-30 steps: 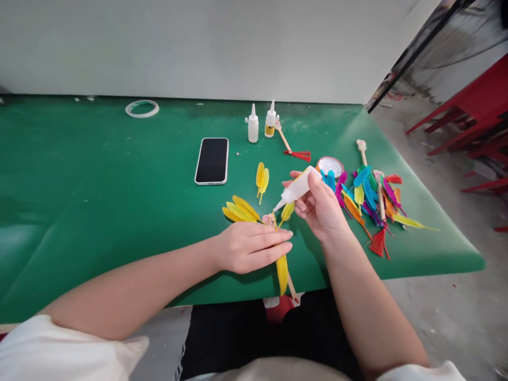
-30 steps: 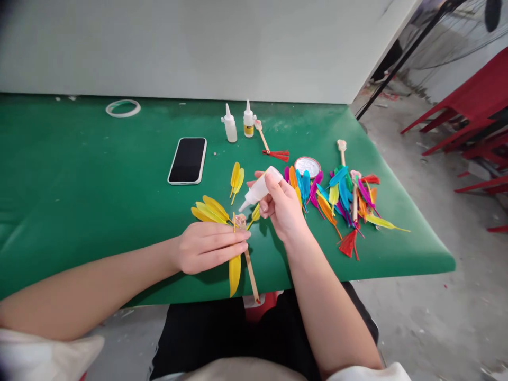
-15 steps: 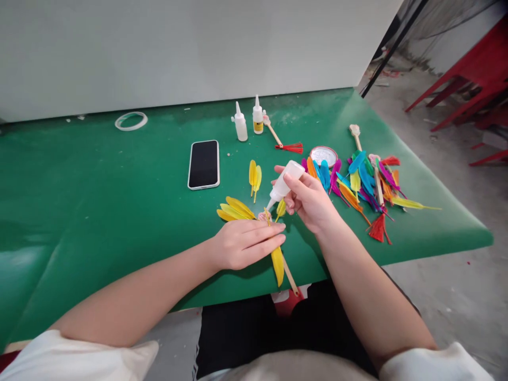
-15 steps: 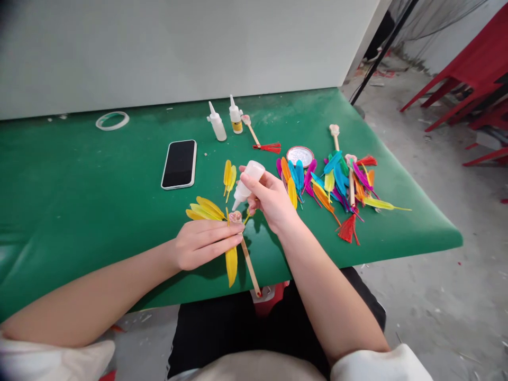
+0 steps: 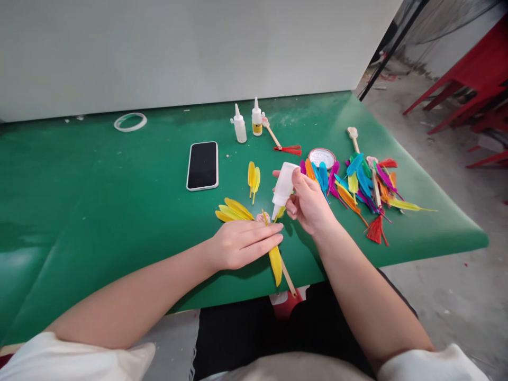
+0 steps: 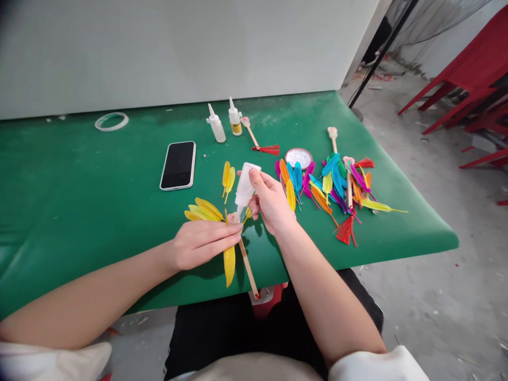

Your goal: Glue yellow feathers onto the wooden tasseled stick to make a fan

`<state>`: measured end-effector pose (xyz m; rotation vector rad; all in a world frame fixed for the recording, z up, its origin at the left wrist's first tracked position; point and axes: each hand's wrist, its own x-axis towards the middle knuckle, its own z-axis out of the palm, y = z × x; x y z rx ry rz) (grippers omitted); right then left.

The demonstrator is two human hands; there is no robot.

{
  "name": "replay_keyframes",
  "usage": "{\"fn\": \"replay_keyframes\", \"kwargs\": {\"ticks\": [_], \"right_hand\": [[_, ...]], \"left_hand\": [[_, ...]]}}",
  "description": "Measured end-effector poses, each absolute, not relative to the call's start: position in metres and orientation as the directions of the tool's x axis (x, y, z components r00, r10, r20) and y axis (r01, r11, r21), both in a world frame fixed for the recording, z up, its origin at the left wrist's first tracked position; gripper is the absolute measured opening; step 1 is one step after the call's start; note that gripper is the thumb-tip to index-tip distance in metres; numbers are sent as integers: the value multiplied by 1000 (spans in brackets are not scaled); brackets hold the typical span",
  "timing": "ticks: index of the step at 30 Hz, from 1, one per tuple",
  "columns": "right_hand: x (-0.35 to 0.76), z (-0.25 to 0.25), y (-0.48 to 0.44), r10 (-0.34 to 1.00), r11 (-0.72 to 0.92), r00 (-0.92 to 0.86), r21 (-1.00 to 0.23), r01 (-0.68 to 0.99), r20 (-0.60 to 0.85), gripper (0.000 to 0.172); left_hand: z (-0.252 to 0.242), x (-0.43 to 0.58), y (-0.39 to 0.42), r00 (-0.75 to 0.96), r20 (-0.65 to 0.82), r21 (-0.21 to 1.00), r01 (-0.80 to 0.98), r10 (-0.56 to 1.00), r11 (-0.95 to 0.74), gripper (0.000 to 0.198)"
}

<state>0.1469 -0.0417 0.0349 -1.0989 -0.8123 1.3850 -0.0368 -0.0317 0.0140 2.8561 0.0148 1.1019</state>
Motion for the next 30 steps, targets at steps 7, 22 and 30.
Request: {"fn": "replay_keyframes", "kwargs": {"ticks": [7, 22, 30], "right_hand": [[147, 35, -41, 983, -124, 89, -935, -333, -162, 49], [145, 34, -41, 989, -68, 107, -965, -254, -98, 38], [146, 34, -41, 991, -59, 107, -981, -186, -79, 37]], "left_hand": [[12, -38, -31, 739, 672, 97, -12, 56, -995, 28], [9, -39, -31, 740, 668, 129, -14, 76, -992, 31], [9, -39, -31, 741, 667, 114, -6, 72, -993, 31]]}}
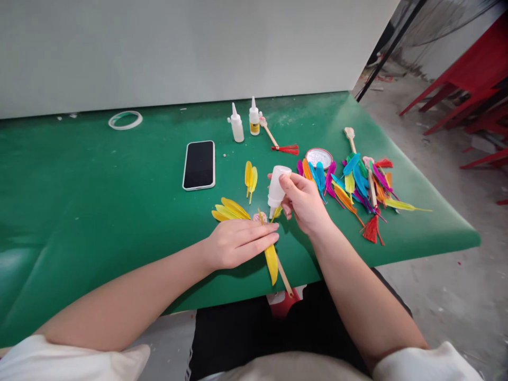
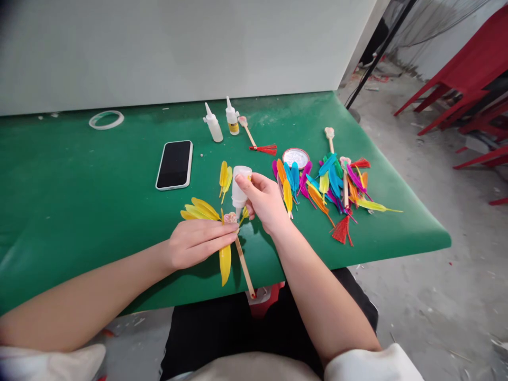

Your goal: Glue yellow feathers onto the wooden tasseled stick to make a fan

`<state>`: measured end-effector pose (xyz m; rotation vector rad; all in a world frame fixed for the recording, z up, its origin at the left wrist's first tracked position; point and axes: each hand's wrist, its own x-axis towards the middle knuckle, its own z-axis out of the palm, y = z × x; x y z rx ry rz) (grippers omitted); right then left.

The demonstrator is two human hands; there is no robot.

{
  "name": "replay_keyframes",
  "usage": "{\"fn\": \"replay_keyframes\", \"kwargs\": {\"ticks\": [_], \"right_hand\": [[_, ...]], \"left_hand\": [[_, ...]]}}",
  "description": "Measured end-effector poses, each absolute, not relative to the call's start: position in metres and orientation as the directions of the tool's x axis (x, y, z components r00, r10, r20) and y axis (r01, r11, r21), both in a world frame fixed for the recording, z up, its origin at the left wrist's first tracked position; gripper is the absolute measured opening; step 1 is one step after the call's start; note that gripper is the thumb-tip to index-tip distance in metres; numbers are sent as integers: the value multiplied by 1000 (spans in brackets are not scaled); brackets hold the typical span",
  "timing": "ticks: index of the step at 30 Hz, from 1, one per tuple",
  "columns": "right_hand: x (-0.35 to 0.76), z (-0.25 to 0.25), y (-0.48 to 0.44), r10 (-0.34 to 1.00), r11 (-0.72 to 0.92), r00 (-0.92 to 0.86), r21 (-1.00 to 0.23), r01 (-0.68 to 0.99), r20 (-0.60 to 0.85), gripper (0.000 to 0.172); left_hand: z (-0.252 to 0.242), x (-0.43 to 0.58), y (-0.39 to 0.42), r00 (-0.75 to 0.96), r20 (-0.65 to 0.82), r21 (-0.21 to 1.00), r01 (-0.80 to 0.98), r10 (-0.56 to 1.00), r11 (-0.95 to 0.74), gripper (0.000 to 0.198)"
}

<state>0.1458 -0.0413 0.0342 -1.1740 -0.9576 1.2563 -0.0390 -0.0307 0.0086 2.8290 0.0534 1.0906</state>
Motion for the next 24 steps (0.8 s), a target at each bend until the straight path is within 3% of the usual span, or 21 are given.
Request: {"fn": "replay_keyframes", "kwargs": {"ticks": [8, 16, 24], "right_hand": [[144, 37, -42, 986, -77, 136, -984, -162, -100, 41], [156, 35, -37, 966, -72, 208, -932, -356, -154, 45], [151, 33, -39, 969, -34, 229, -968, -248, -92, 51]], "left_hand": [[10, -38, -30, 737, 673, 93, -9, 56, -996, 30], [13, -37, -30, 737, 676, 53, -33, 12, -998, 25], [12, -36, -30, 742, 670, 62, -44, 8, -997, 25]]}}
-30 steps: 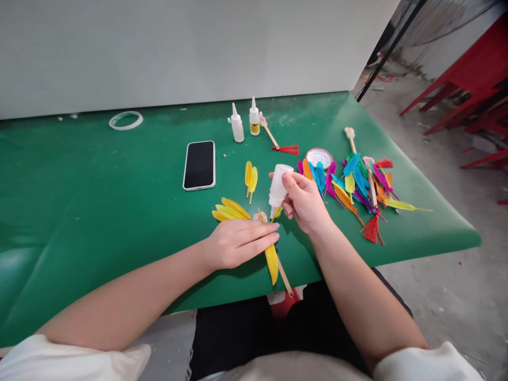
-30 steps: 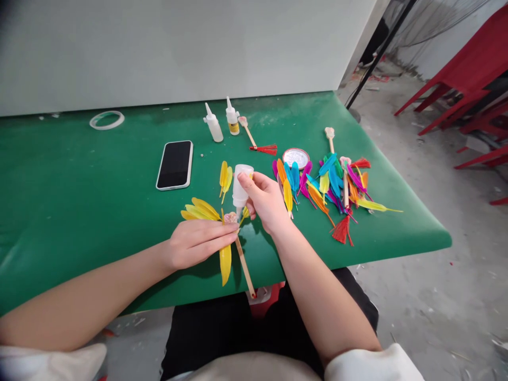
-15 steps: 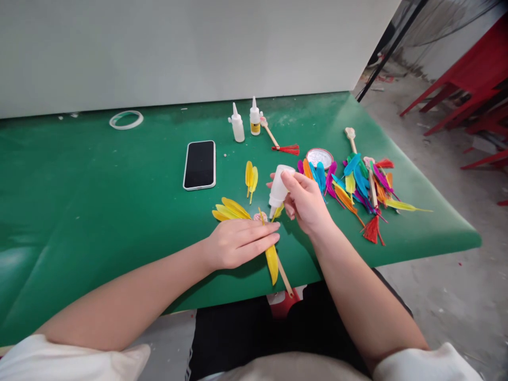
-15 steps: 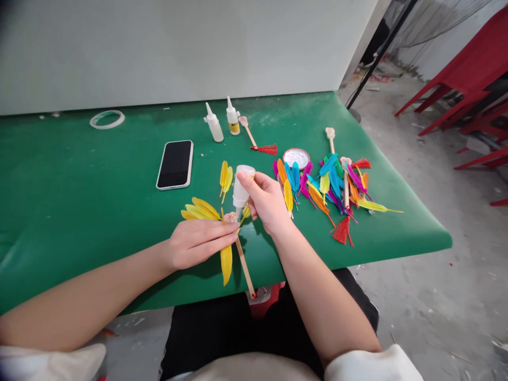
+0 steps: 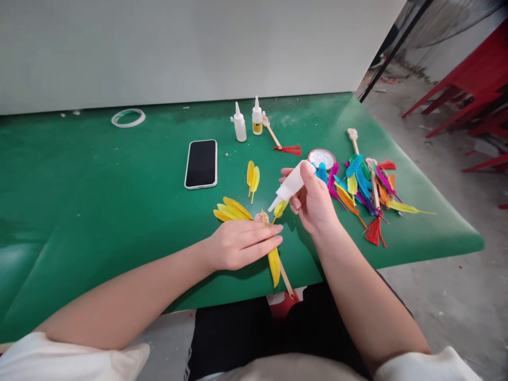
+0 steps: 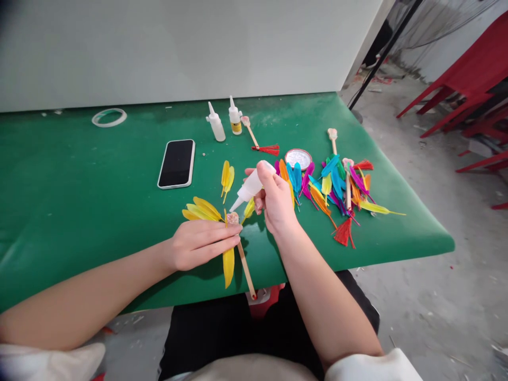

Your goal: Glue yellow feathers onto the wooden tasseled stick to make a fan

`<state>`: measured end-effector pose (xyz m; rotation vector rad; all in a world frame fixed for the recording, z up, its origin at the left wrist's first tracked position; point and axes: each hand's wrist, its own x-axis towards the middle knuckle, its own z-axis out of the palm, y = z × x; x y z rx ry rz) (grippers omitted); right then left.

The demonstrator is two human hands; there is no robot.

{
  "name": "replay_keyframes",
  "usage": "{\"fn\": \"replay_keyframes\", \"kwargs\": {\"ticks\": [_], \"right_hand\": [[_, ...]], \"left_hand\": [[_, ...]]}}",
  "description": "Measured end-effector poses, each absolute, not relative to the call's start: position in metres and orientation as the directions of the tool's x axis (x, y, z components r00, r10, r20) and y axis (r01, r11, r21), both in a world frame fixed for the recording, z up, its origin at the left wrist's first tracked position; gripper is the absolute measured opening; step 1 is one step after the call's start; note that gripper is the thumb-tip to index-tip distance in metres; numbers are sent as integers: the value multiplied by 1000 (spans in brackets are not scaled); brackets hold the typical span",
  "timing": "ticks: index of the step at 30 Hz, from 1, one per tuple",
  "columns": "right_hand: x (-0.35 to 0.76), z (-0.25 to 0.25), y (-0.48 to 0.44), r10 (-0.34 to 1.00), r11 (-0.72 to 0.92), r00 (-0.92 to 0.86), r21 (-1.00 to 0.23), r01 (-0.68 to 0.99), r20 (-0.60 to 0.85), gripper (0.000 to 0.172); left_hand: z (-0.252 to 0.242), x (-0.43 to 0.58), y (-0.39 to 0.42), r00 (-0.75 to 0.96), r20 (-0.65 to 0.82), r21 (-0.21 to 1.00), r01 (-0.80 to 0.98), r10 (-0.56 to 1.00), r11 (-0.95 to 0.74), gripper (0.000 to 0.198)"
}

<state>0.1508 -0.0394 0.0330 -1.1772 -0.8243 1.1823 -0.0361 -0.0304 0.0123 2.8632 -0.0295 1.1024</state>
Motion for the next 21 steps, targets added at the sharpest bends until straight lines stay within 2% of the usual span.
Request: {"fn": "replay_keyframes", "kwargs": {"ticks": [6, 10, 17, 21], "right_hand": [[152, 31, -39, 958, -61, 267, -982, -179, -108, 46], [150, 33, -39, 938, -3, 346, -998, -65, -26, 40], [150, 40, -43, 895, 61, 411, -961, 268, 171, 40], [149, 39, -45, 861, 41, 403, -833, 551, 309, 41]], "left_hand": [[11, -37, -30, 744, 668, 63, -36, 15, -997, 25], [9, -37, -30, 753, 657, 57, -26, 18, -998, 25], [8, -37, -31, 749, 663, 60, -26, 20, -998, 24], [9, -38, -31, 759, 651, 53, -22, 18, -998, 25]]}}
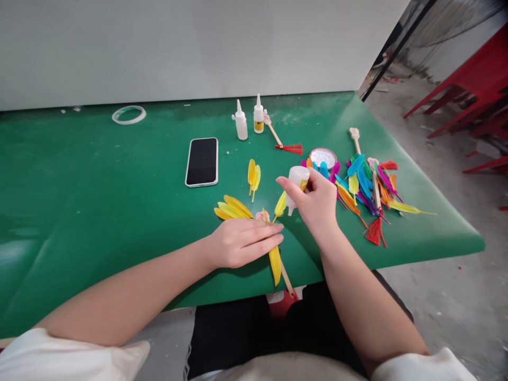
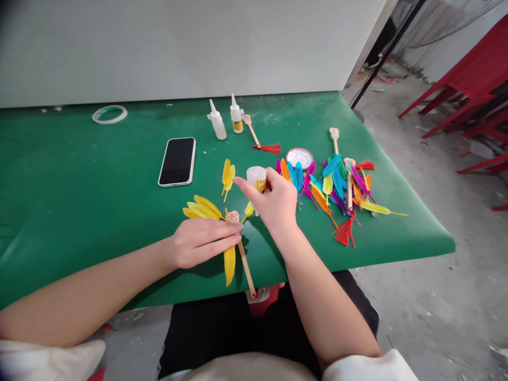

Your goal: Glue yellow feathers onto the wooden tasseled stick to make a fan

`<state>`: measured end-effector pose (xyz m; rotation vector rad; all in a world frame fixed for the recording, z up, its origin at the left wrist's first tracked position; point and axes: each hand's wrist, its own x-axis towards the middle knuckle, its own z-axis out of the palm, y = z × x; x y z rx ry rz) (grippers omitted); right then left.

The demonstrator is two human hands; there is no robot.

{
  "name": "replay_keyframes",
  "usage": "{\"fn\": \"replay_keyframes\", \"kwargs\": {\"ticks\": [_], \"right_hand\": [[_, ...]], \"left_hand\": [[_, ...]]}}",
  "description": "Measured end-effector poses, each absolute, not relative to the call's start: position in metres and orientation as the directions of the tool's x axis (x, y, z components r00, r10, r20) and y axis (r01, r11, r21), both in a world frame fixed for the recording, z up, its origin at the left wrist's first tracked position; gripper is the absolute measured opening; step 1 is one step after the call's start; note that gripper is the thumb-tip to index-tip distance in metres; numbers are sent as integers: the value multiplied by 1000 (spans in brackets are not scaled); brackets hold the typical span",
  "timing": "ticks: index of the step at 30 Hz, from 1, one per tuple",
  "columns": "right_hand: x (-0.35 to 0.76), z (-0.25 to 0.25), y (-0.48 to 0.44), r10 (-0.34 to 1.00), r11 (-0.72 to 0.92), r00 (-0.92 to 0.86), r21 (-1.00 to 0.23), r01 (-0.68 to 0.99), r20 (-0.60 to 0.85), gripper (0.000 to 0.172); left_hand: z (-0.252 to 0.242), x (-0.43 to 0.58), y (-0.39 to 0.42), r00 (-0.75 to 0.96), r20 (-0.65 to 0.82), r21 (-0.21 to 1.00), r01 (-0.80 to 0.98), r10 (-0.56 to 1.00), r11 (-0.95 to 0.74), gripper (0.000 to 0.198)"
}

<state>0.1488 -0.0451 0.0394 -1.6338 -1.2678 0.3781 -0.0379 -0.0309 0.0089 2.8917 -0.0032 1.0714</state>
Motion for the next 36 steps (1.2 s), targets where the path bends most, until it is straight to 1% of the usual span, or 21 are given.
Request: {"fn": "replay_keyframes", "kwargs": {"ticks": [2, 4, 6, 7, 10, 13, 15, 17, 20, 22, 25, 27, 33, 36], "right_hand": [[147, 41, -46, 840, 18, 393, -743, 669, 374, 44], [147, 43, -47, 833, -7, 381, -681, 732, 402, 46], [148, 44, -47, 849, -20, 377, -690, 723, 370, 47], [149, 44, -47, 862, -20, 382, -729, 685, 335, 47], [155, 40, -44, 903, -14, 387, -888, 459, 186, 51], [160, 36, -38, 926, -14, 373, -980, 196, 61, 55], [161, 36, -35, 947, -28, 322, -1000, 7, -24, 55], [161, 38, -34, 966, -58, 241, -985, -165, -97, 54], [162, 42, -34, 974, -78, 181, -948, -308, -139, 53], [162, 43, -35, 972, -88, 177, -935, -343, -156, 57], [163, 44, -35, 971, -132, 142, -924, -360, -194, 65], [163, 44, -35, 972, -148, 120, -919, -365, -204, 68], [162, 41, -36, 974, -158, 95, -922, -354, -204, 70], [161, 41, -37, 979, -144, 88, -926, -348, -185, 63]], "left_hand": [[9, -38, -31, 763, 646, 49, -18, 18, -999, 25], [9, -38, -31, 762, 647, 48, -16, 19, -999, 25], [8, -38, -31, 759, 651, 50, -13, 22, -999, 25], [8, -38, -31, 759, 651, 52, -13, 24, -999, 25], [8, -37, -31, 755, 656, 54, -17, 23, -998, 25], [9, -37, -31, 748, 663, 59, -24, 21, -998, 25], [9, -37, -31, 747, 664, 55, -25, 18, -998, 24], [9, -37, -31, 747, 665, 48, -29, 10, -998, 24], [9, -37, -31, 747, 665, 40, -25, 8, -999, 23], [9, -37, -31, 748, 663, 36, -20, 9, -999, 23], [8, -38, -31, 751, 660, 35, -23, 6, -999, 23], [8, -38, -31, 754, 657, 35, -21, 7, -999, 23], [9, -37, -31, 758, 652, 41, -20, 12, -999, 23], [8, -38, -31, 758, 652, 45, -18, 16, -999, 24]]}}
